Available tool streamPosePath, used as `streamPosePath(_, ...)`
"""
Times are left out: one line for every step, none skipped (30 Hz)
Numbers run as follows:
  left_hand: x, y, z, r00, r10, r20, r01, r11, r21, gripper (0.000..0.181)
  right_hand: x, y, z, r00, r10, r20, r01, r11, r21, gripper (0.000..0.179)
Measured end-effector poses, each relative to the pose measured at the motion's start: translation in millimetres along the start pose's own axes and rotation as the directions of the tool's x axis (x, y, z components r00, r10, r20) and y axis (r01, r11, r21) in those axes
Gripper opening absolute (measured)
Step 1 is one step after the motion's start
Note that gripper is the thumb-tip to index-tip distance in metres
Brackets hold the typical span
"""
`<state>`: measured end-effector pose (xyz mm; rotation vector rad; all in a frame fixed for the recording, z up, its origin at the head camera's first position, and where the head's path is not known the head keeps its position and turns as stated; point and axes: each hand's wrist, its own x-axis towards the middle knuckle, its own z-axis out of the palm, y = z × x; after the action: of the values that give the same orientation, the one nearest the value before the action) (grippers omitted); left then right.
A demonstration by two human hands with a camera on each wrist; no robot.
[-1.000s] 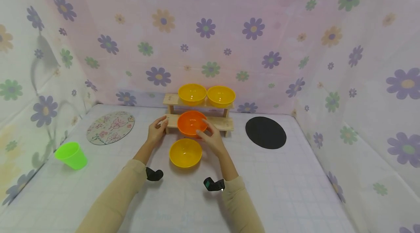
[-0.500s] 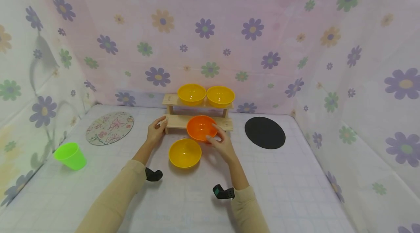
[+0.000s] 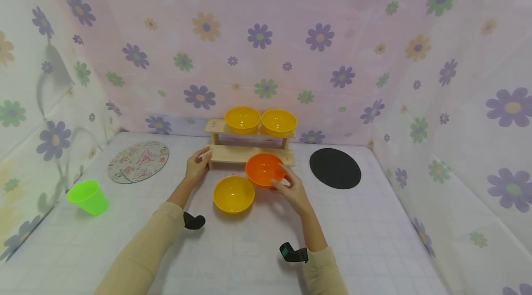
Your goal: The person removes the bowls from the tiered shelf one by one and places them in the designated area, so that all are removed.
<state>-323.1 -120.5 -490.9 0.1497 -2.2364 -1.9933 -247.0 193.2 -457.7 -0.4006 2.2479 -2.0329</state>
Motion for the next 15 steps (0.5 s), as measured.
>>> streamPosePath(0.2,0.0,0.2,1.0,-0.001,0.0,0.001,1.0,0.0,0.04,-1.5,0.8,-1.4,1.0,0.0,0.001,0.0,1.0,-0.004,0.058)
streamPosePath(0.3,-0.1,0.3,1.0,-0.003,-0.002,0.003,1.0,0.001,0.04,-3.0,1.6,-2.7,1.0,0.002,0.002,-0.002,1.0,-0.006,0.058)
streamPosePath(0.2,0.1,0.4,1.0,-0.004,-0.003,0.004,1.0,0.003,0.04,-4.7,2.3,-3.9,1.0,0.002,0.003,-0.002,1.0,-0.007,0.058)
streamPosePath(0.0,0.3,0.5,1.0,-0.004,-0.004,0.004,1.0,0.005,0.04,-6.5,3.2,-5.3,1.0,0.002,0.008,-0.002,1.0,-0.012,0.059)
streamPosePath(-0.1,0.3,0.6,1.0,-0.004,-0.006,0.004,1.0,0.004,0.04,-8.3,4.1,-6.5,1.0,0.005,0.008,-0.005,1.0,-0.019,0.058)
streamPosePath(-0.2,0.4,0.6,1.0,-0.005,-0.006,0.005,1.0,0.01,0.04,-10.1,5.4,-7.6,1.0,0.009,0.005,-0.009,1.0,-0.026,0.058)
streamPosePath(-0.4,0.6,0.6,1.0,-0.003,-0.005,0.004,1.0,0.01,0.04,-12.1,6.3,-8.5,1.0,0.008,0.009,-0.008,1.0,-0.028,0.058)
streamPosePath(-0.4,0.6,0.5,1.0,-0.003,-0.005,0.003,1.0,0.011,0.04,-14.1,6.8,-9.1,1.0,0.009,0.01,-0.009,0.999,-0.038,0.059)
streamPosePath(-0.3,0.5,0.4,1.0,-0.003,-0.007,0.003,1.0,0.012,0.04,-16.2,7.6,-9.6,1.0,0.009,0.01,-0.009,0.999,-0.051,0.058)
streamPosePath(-0.2,0.2,0.4,1.0,0.0,-0.01,0.0,1.0,0.011,0.04,-18.3,8.4,-10.0,1.0,0.007,0.01,-0.007,0.998,-0.054,0.059)
streamPosePath(0.0,-0.2,0.2,1.0,0.001,-0.011,-0.001,1.0,0.016,0.04,-20.3,9.2,-10.0,1.0,0.008,0.006,-0.007,0.999,-0.053,0.058)
streamPosePath(0.3,-0.4,0.2,1.0,0.002,-0.013,-0.001,1.0,0.018,0.04,-22.3,10.0,-10.1,1.0,0.008,0.003,-0.008,0.999,-0.051,0.058)
streamPosePath(0.6,-0.6,0.2,1.0,0.003,-0.016,-0.003,1.0,0.018,0.04,-24.1,10.8,-10.1,1.0,0.01,0.001,-0.01,0.999,-0.046,0.058)
streamPosePath(0.8,-0.7,0.2,1.0,0.004,-0.017,-0.003,1.0,0.021,0.04,-26.1,11.5,-10.2,1.0,0.011,-0.006,-0.011,0.999,-0.049,0.058)
streamPosePath(0.8,-0.7,0.1,1.0,0.003,-0.018,-0.003,1.0,0.024,0.04,-28.0,12.4,-10.5,1.0,0.008,-0.008,-0.009,0.999,-0.045,0.058)
